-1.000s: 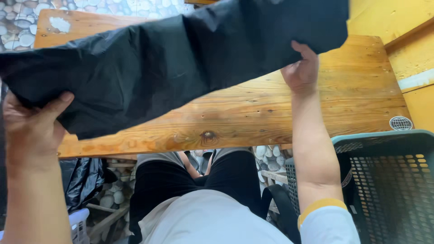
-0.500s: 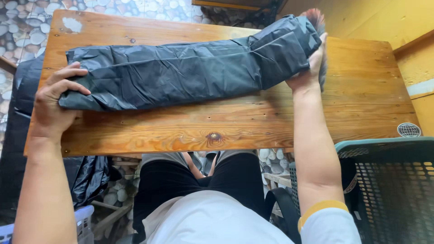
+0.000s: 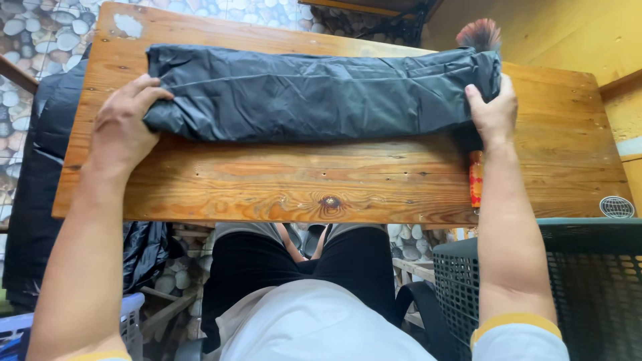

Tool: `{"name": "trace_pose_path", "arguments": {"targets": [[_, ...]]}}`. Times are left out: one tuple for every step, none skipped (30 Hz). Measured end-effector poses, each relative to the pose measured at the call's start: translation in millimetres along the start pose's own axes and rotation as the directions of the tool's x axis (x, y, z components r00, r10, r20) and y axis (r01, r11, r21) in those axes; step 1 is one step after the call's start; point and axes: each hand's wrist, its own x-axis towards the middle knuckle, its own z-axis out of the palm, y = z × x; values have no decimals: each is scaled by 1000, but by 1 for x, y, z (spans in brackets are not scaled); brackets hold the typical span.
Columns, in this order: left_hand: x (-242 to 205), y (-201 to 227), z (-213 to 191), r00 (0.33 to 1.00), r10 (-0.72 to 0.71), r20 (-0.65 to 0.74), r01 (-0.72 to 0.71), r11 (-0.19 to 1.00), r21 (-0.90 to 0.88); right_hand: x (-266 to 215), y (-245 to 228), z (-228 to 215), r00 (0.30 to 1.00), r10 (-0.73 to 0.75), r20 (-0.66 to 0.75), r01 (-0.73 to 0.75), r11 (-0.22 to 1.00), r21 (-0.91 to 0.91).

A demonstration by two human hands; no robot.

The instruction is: The person folds a large black plastic sheet on a wooden table, brushes it with a feather duster, and places a small black pouch into a plastic basket.

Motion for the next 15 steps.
{"name": "trace_pose_path", "arguments": {"targets": [[11, 0, 6, 1000, 1, 8, -1, 998, 56, 0, 12, -4, 995, -29, -95, 11, 982, -186], [22, -1, 12, 1000, 1, 11, -2, 994, 114, 3, 24, -7, 980, -81, -181, 10, 931, -365], [29, -2, 17, 1000, -2, 8, 1, 993, 115, -4, 20, -12, 980, -86, -180, 15, 931, -363], [37, -4, 22, 1000, 20, -6, -19, 992, 123, -10, 17, -18, 983, 27, -183, -100, 910, -402], [45, -5, 28, 999, 42, -20, -39, 991, 131, -17, 14, -24, 972, 139, -191, -211, 874, -438], [49, -10, 31, 999, 44, -22, -41, 991, 128, -27, -3, -31, 972, 138, -193, -211, 873, -440], [54, -14, 35, 998, 58, 5, -58, 995, 83, -38, -19, -38, 956, 282, -83, -283, 811, -512], [58, -17, 40, 996, 77, 35, -78, 996, 35, -51, -35, -47, 902, 431, 14, -341, 733, -589], [66, 0, 20, 996, 81, 37, -83, 996, 31, -60, -54, -50, 900, 435, 9, -346, 729, -591], [74, 17, 0, 963, -128, 237, 130, 991, 10, -70, -72, -53, 840, 534, 94, -356, 674, -648], [83, 34, -20, 847, -315, 429, 334, 942, 33, -79, -91, -57, 759, 629, 168, -355, 617, -703], [81, 10, -16, 847, -305, 436, 325, 945, 29, -84, -78, -59, 754, 637, 160, -365, 609, -704], [80, -13, -11, 923, -239, 301, 225, 971, 82, -88, -65, -60, 773, 599, 208, -317, 649, -691], [79, -36, -7, 975, -152, 164, 129, 981, 148, -94, -53, -61, 789, 559, 257, -269, 689, -673], [80, -35, -1, 975, -143, 171, 119, 982, 145, -97, -49, -62, 784, 568, 250, -279, 683, -674]]}}
